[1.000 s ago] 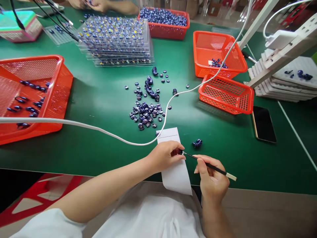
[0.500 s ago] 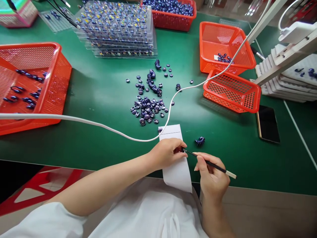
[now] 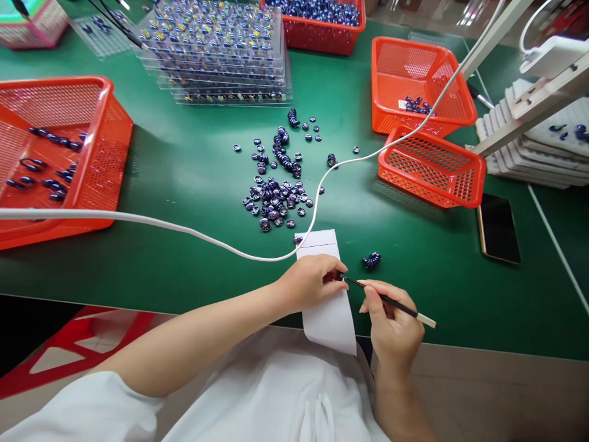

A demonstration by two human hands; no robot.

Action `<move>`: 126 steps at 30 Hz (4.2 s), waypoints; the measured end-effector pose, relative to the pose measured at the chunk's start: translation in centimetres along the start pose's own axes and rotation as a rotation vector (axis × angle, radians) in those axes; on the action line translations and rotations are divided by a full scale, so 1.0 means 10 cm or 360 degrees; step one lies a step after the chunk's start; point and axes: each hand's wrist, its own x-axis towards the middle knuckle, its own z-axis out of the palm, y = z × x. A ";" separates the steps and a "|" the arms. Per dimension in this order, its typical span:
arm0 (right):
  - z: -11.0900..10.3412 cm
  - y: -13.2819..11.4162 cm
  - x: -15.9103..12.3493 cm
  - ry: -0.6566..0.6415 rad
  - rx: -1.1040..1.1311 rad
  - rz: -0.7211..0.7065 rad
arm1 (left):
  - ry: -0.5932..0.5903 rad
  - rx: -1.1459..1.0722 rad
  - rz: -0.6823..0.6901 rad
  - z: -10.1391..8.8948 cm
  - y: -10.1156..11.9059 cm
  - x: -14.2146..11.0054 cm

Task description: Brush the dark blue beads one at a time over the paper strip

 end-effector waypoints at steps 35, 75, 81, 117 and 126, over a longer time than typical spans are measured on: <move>0.02 0.00 0.00 0.0136 0.0073 -0.0003 | 0.0018 -0.0066 -0.0008 0.01 -0.01 0.01; 0.01 -0.03 0.01 0.0085 -0.0023 -0.0014 | 0.0032 -0.0038 0.0024 0.00 -0.01 0.01; 0.01 -0.02 0.00 0.0079 -0.0012 -0.0023 | 0.0014 -0.0034 0.0009 0.00 0.00 0.01; 0.01 0.03 -0.04 -0.0007 0.0000 -0.0255 | 0.0008 -0.0091 0.0014 -0.02 0.01 0.02; 0.01 0.03 -0.02 0.0016 -0.0150 -0.0158 | 0.0007 -0.0041 0.0003 -0.02 0.01 0.01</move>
